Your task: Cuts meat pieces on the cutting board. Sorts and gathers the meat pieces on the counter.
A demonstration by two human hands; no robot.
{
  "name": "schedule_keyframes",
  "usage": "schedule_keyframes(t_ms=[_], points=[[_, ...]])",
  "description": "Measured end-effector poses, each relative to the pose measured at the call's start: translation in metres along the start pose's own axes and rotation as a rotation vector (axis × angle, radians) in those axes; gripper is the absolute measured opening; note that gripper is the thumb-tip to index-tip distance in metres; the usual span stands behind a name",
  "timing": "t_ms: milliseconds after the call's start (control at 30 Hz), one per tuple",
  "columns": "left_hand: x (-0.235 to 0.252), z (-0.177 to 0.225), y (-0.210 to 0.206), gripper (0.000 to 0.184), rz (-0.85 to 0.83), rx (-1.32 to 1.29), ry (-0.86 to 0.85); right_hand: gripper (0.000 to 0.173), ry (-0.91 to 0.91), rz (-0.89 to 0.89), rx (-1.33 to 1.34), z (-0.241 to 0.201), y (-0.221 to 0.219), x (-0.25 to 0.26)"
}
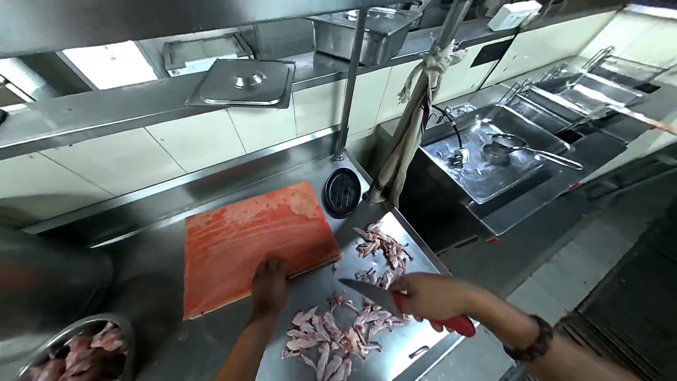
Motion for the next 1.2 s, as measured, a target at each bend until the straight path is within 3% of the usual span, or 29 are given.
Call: schedule_keyframes(t_ms=[167, 367, 567, 667, 800, 933, 1000, 1100, 1200], points=[[0.008, -0.003, 0.002, 0.049, -0.045, -0.032, 0.011, 0.034, -0.032, 0.220, -0.035, 0.012, 0.002, -0.008], [0.013, -0.002, 0.006, 0.048, -0.070, -0.034, 0.058, 0.043, 0.023, 0.371, -0.115, 0.011, -0.010, 0.029], [0.014, -0.003, 0.002, 0.054, -0.137, -0.032, 0.093, 0.054, 0.099, 0.287, -0.234, 0.018, -0.053, 0.001], [0.017, -0.004, 0.005, 0.056, -0.167, -0.037, 0.116, 0.054, 0.090, 0.341, -0.236, 0.032, -0.050, -0.012], [0.014, -0.008, 0.005, 0.063, -0.204, -0.049, 0.124, 0.054, 0.096, 0.457, -0.163, 0.039, -0.037, 0.011], [0.011, -0.015, -0.004, 0.072, -0.239, -0.131, 0.111, 0.053, 0.131, 0.332, -0.163, 0.037, -0.066, 0.027], [0.004, -0.020, -0.003, 0.063, -0.249, -0.168, 0.133, 0.052, 0.170, 0.293, -0.160, 0.041, -0.077, 0.018], [-0.015, -0.032, 0.010, 0.049, -0.193, -0.309, 0.198, 0.054, 0.194, 0.424, -0.078, 0.050, -0.062, 0.010], [-0.058, -0.042, 0.006, 0.047, -0.135, -0.391, 0.226, 0.059, 0.140, 0.479, -0.058, 0.056, -0.052, 0.032]])
Point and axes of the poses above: each hand's wrist, its own x-axis towards the middle knuckle, its own y-axis out of the back of the hand, z = x × y, the point moved 8 cm from there along x, towards the middle knuckle, and after that the axes turned 14 degrees about x, right-handed, at the moved point
